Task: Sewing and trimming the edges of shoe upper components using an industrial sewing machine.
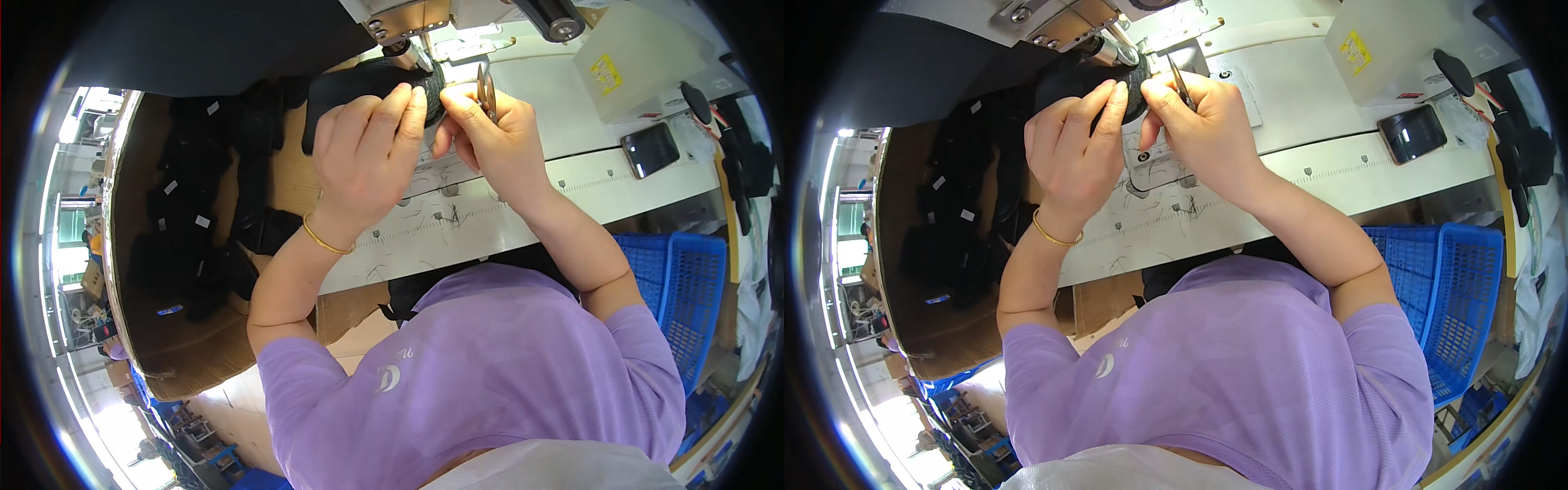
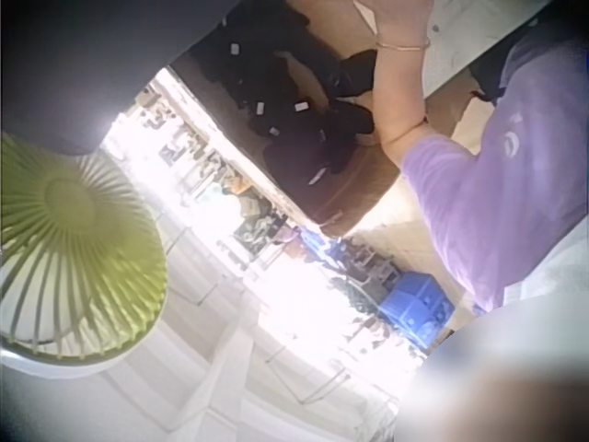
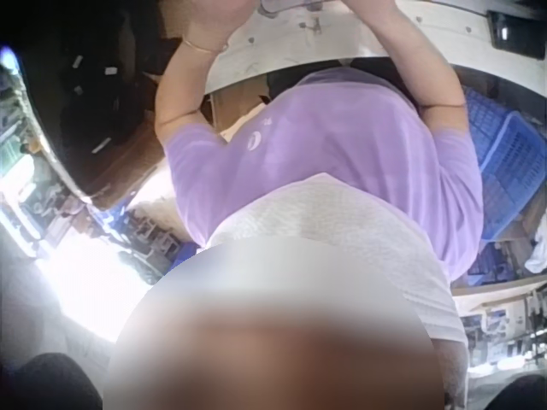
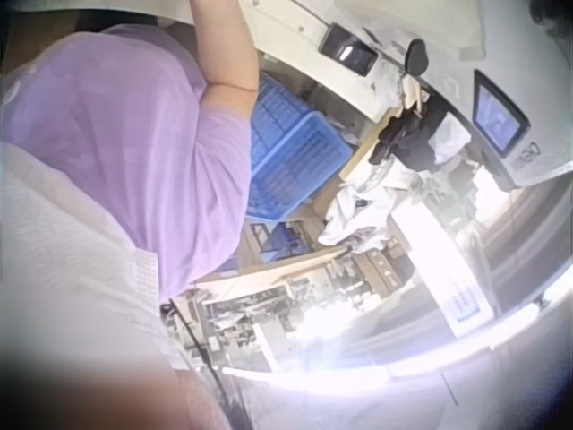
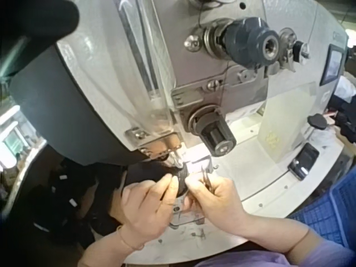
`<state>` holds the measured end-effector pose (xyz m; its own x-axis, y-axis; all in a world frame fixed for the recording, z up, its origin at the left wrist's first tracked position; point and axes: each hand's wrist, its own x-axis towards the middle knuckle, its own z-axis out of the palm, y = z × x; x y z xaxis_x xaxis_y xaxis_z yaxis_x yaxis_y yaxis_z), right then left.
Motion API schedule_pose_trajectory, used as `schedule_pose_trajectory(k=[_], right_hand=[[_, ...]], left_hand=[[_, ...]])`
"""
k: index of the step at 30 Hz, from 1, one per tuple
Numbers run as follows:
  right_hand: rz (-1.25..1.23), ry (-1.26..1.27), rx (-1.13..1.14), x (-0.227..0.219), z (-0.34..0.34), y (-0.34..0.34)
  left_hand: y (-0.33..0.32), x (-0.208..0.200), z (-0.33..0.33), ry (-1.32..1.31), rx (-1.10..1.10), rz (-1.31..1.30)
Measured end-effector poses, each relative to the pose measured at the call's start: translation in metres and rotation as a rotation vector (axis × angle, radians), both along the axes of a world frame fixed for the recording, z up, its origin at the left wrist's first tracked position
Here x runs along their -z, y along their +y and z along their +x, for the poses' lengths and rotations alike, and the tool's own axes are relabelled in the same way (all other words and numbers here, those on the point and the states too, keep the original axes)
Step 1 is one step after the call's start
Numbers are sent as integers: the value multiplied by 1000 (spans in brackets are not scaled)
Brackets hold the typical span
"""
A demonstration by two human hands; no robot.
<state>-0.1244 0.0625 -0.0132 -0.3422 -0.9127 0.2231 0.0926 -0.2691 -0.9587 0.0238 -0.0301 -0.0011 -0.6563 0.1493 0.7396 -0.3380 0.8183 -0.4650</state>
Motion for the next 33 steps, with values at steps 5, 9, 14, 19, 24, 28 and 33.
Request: schedule_pose_trajectory(k=[5,9,14,19,24,28,33], right_hand=[[-10,-8,4,0,0,-1],[-12,-48,-18,0,0,0],[-8,-87,-35,0,-1,1],[-16,-143,-48,2,-6,1],[53,-165,-10,3,-9,1],[24,-173,-35,2,-8,1],[6,-160,-56,0,-7,1]], left_hand=[[8,-4,-12,32,-89,-25],[16,-4,-20,10,-198,-27],[38,-10,-10,-61,-474,-48],[59,-12,-1,-75,-140,123],[51,-8,-11,-42,-7,126],[38,-7,-18,-4,-58,128],[26,-7,-25,10,-83,108]])
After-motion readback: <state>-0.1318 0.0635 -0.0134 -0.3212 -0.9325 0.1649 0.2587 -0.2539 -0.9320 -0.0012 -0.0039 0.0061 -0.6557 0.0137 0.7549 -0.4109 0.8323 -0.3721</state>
